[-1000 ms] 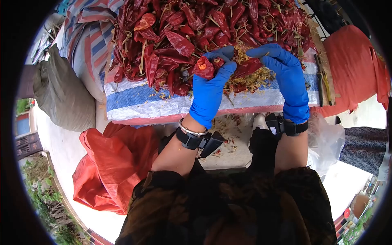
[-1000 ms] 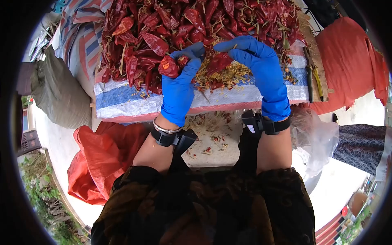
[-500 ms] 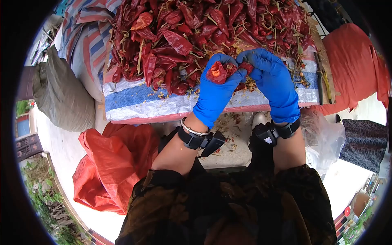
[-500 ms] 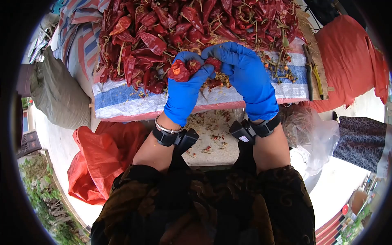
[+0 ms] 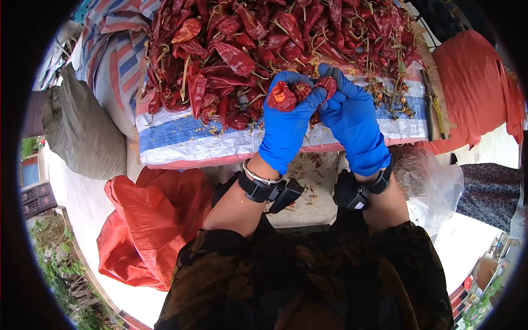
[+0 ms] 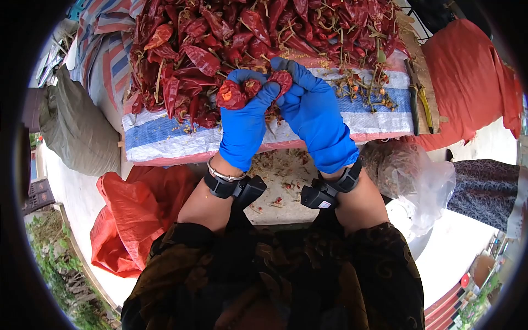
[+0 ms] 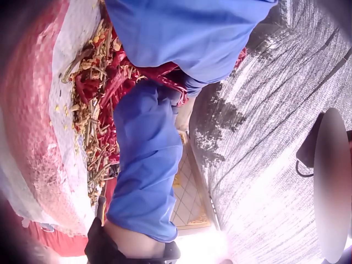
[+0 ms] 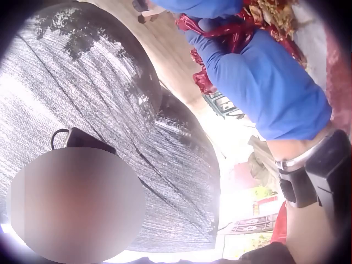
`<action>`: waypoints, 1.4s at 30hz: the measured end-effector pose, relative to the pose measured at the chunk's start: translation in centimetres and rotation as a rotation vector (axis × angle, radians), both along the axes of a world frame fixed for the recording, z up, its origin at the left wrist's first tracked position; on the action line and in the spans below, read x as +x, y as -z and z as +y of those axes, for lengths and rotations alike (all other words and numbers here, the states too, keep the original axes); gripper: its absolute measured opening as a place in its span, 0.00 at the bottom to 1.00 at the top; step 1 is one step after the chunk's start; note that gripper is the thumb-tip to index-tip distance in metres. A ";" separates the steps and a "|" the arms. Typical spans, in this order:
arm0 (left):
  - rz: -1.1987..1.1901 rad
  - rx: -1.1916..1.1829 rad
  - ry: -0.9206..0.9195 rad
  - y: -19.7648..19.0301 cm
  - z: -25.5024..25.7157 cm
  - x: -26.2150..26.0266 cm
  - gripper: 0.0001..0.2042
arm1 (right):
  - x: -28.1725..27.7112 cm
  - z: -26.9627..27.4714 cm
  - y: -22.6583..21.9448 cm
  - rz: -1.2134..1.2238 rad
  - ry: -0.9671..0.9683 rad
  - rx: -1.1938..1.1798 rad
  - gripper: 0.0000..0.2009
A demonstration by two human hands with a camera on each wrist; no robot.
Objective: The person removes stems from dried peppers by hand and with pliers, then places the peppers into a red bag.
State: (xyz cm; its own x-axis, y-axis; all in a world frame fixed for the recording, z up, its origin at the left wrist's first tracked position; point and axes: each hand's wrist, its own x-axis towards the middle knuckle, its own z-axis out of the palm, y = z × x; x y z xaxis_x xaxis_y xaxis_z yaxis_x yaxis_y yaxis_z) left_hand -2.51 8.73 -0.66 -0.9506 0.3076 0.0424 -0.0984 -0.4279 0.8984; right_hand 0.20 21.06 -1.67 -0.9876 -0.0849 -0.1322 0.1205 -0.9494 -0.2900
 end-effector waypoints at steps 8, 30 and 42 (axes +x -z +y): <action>0.041 -0.138 -0.055 0.3 0.6 0.6 0.14 | 0.5 -1.2 -1.6 -0.191 0.269 0.260 0.14; 0.118 -0.216 0.064 2.1 -0.2 -0.1 0.13 | 0.2 0.9 -3.3 0.225 0.250 1.328 0.04; 0.752 -0.229 -0.305 2.5 -0.3 -0.1 0.20 | 0.2 -0.5 -0.7 -0.149 -0.004 0.206 0.06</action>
